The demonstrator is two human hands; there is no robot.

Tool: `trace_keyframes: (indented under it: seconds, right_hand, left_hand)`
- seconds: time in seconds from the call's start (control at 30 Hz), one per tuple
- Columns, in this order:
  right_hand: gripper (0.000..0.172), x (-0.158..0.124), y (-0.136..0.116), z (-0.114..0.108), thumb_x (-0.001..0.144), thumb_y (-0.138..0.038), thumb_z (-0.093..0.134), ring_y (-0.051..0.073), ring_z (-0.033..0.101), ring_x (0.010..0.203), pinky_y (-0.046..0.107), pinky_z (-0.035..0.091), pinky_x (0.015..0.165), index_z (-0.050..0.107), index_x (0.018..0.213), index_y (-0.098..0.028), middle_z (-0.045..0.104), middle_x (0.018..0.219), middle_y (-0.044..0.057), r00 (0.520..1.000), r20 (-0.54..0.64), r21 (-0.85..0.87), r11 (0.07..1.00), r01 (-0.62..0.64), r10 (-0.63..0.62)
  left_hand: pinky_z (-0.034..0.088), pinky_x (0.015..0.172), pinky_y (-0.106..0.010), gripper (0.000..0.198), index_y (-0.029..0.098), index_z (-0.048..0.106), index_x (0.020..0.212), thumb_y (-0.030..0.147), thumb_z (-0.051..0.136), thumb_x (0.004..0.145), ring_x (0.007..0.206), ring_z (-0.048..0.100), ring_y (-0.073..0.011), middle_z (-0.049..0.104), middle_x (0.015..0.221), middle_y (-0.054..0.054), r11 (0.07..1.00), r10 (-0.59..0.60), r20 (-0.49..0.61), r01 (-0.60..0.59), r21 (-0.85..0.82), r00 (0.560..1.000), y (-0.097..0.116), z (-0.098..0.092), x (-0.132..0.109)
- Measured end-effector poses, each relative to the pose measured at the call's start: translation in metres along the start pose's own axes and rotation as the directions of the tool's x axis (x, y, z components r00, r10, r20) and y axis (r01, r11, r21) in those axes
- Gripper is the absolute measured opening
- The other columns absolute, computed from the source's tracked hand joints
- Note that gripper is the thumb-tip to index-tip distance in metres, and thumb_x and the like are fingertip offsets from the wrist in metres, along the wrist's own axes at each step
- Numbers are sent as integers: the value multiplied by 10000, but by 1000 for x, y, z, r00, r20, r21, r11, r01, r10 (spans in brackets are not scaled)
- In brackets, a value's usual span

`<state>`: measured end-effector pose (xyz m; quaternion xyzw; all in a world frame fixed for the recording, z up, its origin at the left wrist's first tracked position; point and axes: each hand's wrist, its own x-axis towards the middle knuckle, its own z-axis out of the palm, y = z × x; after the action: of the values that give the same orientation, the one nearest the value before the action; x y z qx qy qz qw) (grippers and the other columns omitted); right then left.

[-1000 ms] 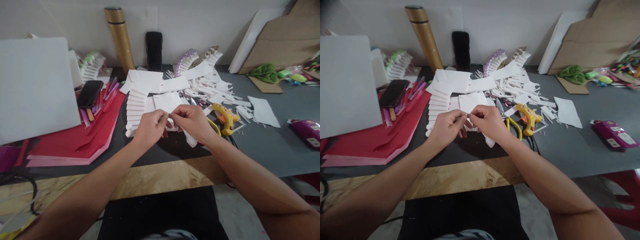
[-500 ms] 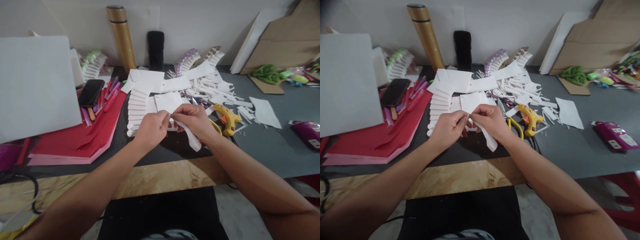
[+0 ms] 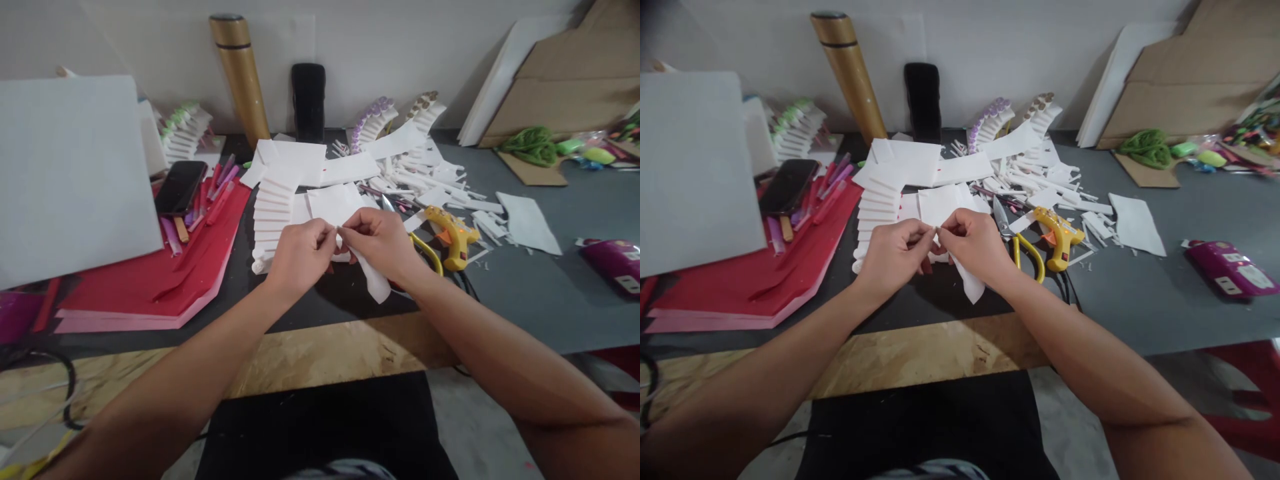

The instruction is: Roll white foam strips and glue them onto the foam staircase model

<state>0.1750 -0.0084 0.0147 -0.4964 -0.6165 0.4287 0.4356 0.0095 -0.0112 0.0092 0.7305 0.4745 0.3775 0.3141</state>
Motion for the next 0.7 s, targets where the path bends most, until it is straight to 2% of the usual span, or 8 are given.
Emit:
trace_keyframes:
  seconds: [0.07, 0.13, 0.27, 0.37, 0.5, 0.6, 0.7]
  right_hand:
    - [131, -2, 1, 1, 827, -233, 679, 114, 594, 503, 249, 441, 502, 644, 714, -177, 693, 638, 16, 998, -18, -122, 991, 58, -61]
    - [137, -4, 2, 1, 851, -247, 665, 117, 604, 529, 249, 445, 523, 658, 735, -174, 708, 663, 26, 995, -15, -183, 979, 90, -94]
    - [155, -6, 0, 1, 873, -272, 670, 110, 619, 501, 244, 458, 515, 653, 756, -173, 715, 679, 22, 998, 30, -116, 991, 65, -62]
    - [183, -7, -2, 0, 876, -294, 698, 109, 630, 491, 236, 460, 504, 649, 747, -173, 715, 672, 19, 998, 34, -54, 997, 47, -45]
    - [244, -6, -5, 0, 847, -354, 753, 119, 647, 497, 237, 478, 507, 645, 719, -175, 695, 628, 11, 1000, 1, 26, 999, 31, -31]
    - [274, -6, -9, -1, 805, -384, 793, 123, 645, 491, 241, 499, 504, 640, 707, -179, 677, 597, 1, 1000, 3, 111, 994, -25, 24]
    - [283, -5, -12, -3, 774, -383, 820, 126, 653, 493, 237, 503, 492, 642, 709, -173, 685, 600, 7, 999, 20, 134, 990, -38, 36]
  left_hand:
    - [470, 573, -258, 245, 159, 675, 797, 227, 522, 977, 541, 670, -156, 699, 598, -26, 974, 65, 5, -65, 215, 998, 1, 0, 0]
    - [464, 622, -295, 255, 142, 677, 827, 188, 484, 986, 628, 692, -199, 710, 639, -57, 894, 132, 43, -138, 426, 990, 0, 1, -1]
    - [430, 597, -328, 267, 108, 673, 911, 151, 420, 984, 681, 696, -246, 739, 778, -126, 717, 199, 149, -248, 651, 969, -1, 1, -1]
    - [403, 561, -313, 271, 116, 676, 950, 154, 409, 978, 649, 686, -232, 738, 766, -119, 654, 236, 162, -280, 703, 958, 0, 2, -3]
    - [416, 556, -309, 292, 94, 680, 1081, 175, 418, 979, 649, 688, -226, 749, 789, -123, 633, 290, 138, -298, 715, 947, 1, 3, -4]
    - [438, 573, -296, 320, 93, 676, 1146, 194, 419, 983, 660, 687, -208, 761, 815, -117, 644, 339, 114, -318, 696, 934, -1, 5, -6]
    - [463, 598, -297, 337, 100, 696, 1104, 216, 399, 994, 665, 683, -198, 760, 813, -114, 714, 369, 72, -332, 616, 927, -3, 4, -7]
